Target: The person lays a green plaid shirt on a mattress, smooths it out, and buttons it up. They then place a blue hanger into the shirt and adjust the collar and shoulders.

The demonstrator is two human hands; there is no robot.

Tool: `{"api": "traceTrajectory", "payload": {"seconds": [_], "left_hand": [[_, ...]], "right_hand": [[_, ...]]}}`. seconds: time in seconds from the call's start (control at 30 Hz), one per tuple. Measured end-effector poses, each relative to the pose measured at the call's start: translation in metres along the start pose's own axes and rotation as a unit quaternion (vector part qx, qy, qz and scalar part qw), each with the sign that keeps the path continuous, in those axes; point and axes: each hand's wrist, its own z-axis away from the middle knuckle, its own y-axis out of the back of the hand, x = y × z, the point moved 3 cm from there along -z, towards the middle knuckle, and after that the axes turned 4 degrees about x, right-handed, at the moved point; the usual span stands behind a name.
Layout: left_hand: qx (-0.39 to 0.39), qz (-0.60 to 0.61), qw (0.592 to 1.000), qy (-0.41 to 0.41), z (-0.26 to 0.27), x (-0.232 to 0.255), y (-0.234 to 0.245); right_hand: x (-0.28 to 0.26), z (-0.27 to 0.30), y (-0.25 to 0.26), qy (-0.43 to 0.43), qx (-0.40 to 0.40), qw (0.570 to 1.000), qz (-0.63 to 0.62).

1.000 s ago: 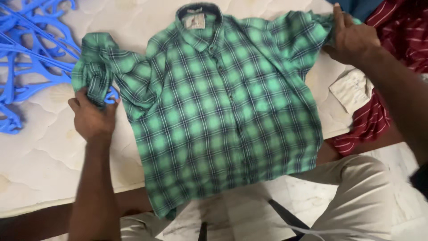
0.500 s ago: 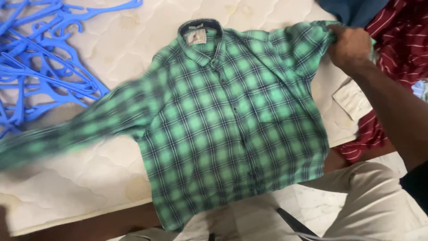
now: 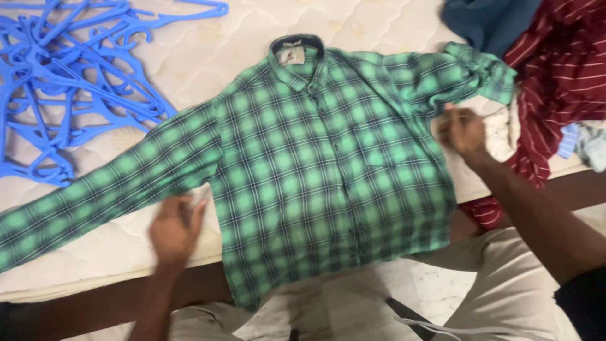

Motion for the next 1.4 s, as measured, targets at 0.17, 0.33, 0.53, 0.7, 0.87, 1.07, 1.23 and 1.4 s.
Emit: {"api": "traceTrajectory", "payload": {"seconds": [0.17, 0.33, 0.53, 0.7, 0.87, 1.07, 1.23, 1.4], "left_hand": [[-0.004, 0.034, 0.982, 0.185, 0.014, 0.053, -0.042], [0.051, 0.063, 0.972, 0.220, 0.029, 0.040, -0.027], [0.071, 0.052, 0.973, 0.215, 0.049, -0.002, 0.008], [0.073, 0.117, 0.970, 0.202, 0.070, 0.013, 0.022], [-0.092, 0.040, 0.970, 0.221, 0.081, 0.035, 0.013], [-0.090, 0.045, 0.969, 0.226, 0.113, 0.056, 0.001], [0.028, -0.045, 0.977, 0.208, 0.128, 0.081, 0.016], [0.114, -0.075, 0.991, -0.009, 0.141, 0.143, 0.008]], "right_hand": [[-0.005, 0.030, -0.017, -0.003, -0.116, 0.989, 0.087], [-0.011, 0.059, -0.007, 0.069, -0.106, 0.976, 0.177], [-0.032, 0.084, 0.004, 0.110, -0.053, 0.943, 0.310], [-0.055, 0.112, -0.002, 0.095, -0.032, 0.928, 0.360], [-0.038, 0.113, 0.003, 0.012, -0.115, 0.938, 0.328], [0.002, 0.122, 0.002, 0.013, -0.226, 0.891, 0.392], [-0.038, 0.177, 0.013, 0.145, -0.091, 0.859, 0.483], [-0.105, 0.257, -0.033, 0.393, -0.042, 0.847, 0.355]]}}
